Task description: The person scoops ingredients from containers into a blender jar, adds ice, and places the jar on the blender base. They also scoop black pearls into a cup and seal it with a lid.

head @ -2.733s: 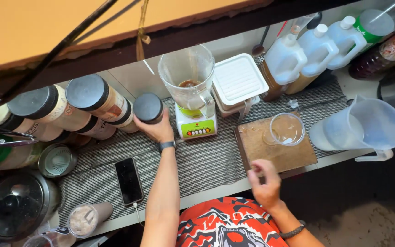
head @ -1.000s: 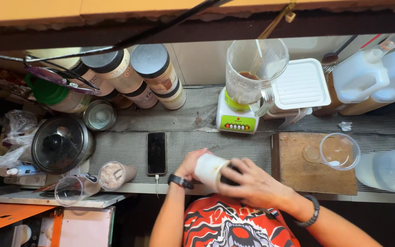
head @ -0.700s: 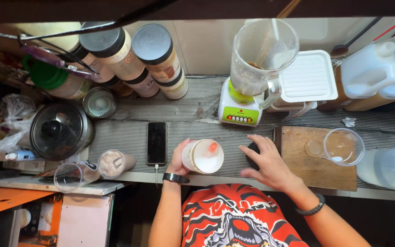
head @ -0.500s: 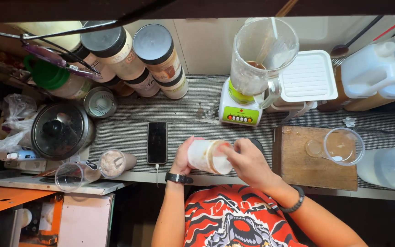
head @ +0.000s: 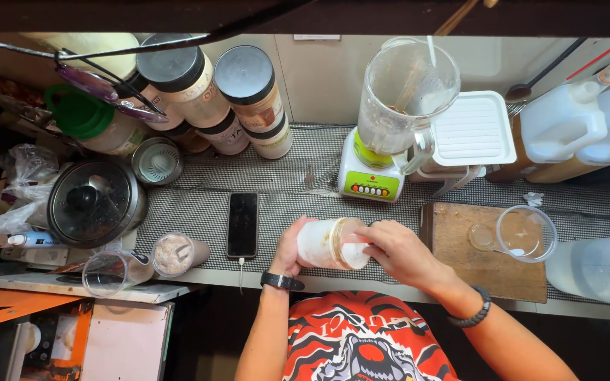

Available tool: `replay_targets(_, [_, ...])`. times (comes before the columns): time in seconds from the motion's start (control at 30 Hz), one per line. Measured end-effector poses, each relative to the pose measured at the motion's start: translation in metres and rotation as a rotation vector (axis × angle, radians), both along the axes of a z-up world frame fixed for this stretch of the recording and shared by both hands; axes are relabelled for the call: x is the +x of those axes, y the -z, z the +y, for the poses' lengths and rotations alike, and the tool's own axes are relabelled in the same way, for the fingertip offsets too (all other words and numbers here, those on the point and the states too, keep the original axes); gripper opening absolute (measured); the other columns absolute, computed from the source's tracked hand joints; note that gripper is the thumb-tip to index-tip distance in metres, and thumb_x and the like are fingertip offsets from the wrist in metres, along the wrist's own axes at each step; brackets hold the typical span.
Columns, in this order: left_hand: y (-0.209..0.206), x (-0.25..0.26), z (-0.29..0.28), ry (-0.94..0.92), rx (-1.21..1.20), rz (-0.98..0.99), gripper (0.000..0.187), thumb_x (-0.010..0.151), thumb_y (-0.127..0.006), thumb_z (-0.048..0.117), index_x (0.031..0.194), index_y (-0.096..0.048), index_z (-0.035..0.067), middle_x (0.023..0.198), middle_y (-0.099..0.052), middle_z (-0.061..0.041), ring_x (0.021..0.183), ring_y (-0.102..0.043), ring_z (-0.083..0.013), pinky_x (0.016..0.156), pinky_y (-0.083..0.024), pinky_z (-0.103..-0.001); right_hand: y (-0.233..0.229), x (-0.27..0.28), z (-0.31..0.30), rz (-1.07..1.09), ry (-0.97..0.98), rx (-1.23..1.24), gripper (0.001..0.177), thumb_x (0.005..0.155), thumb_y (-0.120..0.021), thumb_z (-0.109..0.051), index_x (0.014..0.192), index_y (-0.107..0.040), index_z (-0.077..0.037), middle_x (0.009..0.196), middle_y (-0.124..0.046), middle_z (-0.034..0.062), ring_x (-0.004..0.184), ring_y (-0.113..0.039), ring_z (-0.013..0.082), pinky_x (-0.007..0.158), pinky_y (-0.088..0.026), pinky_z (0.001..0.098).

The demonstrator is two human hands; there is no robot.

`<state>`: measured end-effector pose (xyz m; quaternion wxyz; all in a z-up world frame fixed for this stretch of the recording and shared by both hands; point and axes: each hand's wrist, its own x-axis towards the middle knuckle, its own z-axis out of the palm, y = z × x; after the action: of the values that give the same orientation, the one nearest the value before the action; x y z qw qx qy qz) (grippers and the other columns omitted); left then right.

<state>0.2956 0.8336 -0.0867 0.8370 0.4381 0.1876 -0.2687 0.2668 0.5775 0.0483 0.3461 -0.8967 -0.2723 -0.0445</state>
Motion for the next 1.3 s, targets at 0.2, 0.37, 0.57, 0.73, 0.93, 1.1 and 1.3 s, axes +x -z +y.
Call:
replay_targets(0.2, [-0.027,0.005,0.001,0.007,0.107,-0.075,0.045,0.1,-0.05,0.04,0.114,-0.067,0.0,0.106,-0.073,-0.013,0.097,-0.071,-0.0234,0.086,-0.058,-0.038,0.037,-0.01,-0.019,-0.031,0.01,0.072,0.013,0.091,-0.071,-0.015,0.098,-0.073,-0.004,0.081,-0.071,0.0092,0.073,-0.068,0.0261,0.065,-0.053,0.035])
replay_targets(0.37, [-0.033,0.007,0.001,-0.024,0.16,-0.194,0.045,0.101,-0.051,0.038,0.115,-0.068,-0.001,0.105,-0.072,-0.014,0.096,-0.07,-0.0229,0.085,-0.057,-0.037,0.094,-0.023,-0.029,0.758,0.366,0.627,0.02,0.095,-0.067,-0.013,0.092,-0.077,0.003,0.064,-0.067,0.0062,0.055,-0.058,0.0132,0.049,-0.046,0.0279])
replay_targets(0.57, [-0.042,0.007,-0.004,-0.071,0.04,-0.11,0.047,0.102,-0.048,0.038,0.117,-0.065,-0.002,0.108,-0.072,-0.015,0.099,-0.071,-0.0242,0.087,-0.058,-0.038,0.075,-0.023,-0.042,0.956,0.492,1.147,0.021,0.097,-0.066,-0.015,0.089,-0.071,0.004,0.063,-0.064,0.0066,0.052,-0.056,0.0128,0.049,-0.045,0.0263])
replay_targets(0.73, [-0.053,0.006,-0.008,-0.094,0.006,-0.116,0.049,0.103,-0.044,0.038,0.121,-0.062,-0.003,0.111,-0.072,-0.017,0.101,-0.071,-0.025,0.089,-0.057,-0.039,0.048,-0.022,-0.037,0.833,0.508,1.139,0.019,0.096,-0.064,-0.013,0.092,-0.071,0.004,0.07,-0.067,0.0063,0.06,-0.059,0.0114,0.053,-0.046,0.0267])
replay_targets(0.93, [-0.057,0.007,-0.013,-0.143,-0.078,-0.121,0.051,0.104,-0.04,0.039,0.124,-0.06,-0.003,0.115,-0.07,-0.018,0.104,-0.07,-0.0262,0.092,-0.057,-0.04,0.044,-0.015,-0.037,0.901,0.469,1.186,0.019,0.097,-0.064,-0.014,0.09,-0.07,0.003,0.065,-0.064,0.0084,0.056,-0.058,0.0152,0.051,-0.045,0.0274])
replay_targets(1.1, [-0.072,0.007,-0.021,-0.175,-0.298,-0.039,0.059,0.105,-0.032,0.042,0.133,-0.056,-0.005,0.127,-0.067,-0.022,0.115,-0.067,-0.0323,0.1,-0.054,-0.044,0.018,0.003,-0.032,0.907,0.439,1.402,0.02,0.098,-0.061,-0.014,0.087,-0.067,0.001,0.063,-0.062,0.0062,0.053,-0.056,0.0167,0.052,-0.045,0.0313])
replay_targets(1.3, [-0.087,0.007,-0.027,-0.179,-0.326,-0.055,0.065,0.105,-0.025,0.043,0.14,-0.051,-0.006,0.136,-0.063,-0.024,0.123,-0.063,-0.0346,0.104,-0.053,-0.046,-0.033,0.032,-0.046,0.766,0.446,1.566,0.027,0.103,-0.059,-0.017,0.081,-0.062,-0.002,0.063,-0.061,0.0072,0.054,-0.057,0.0201,0.061,-0.048,0.0355])
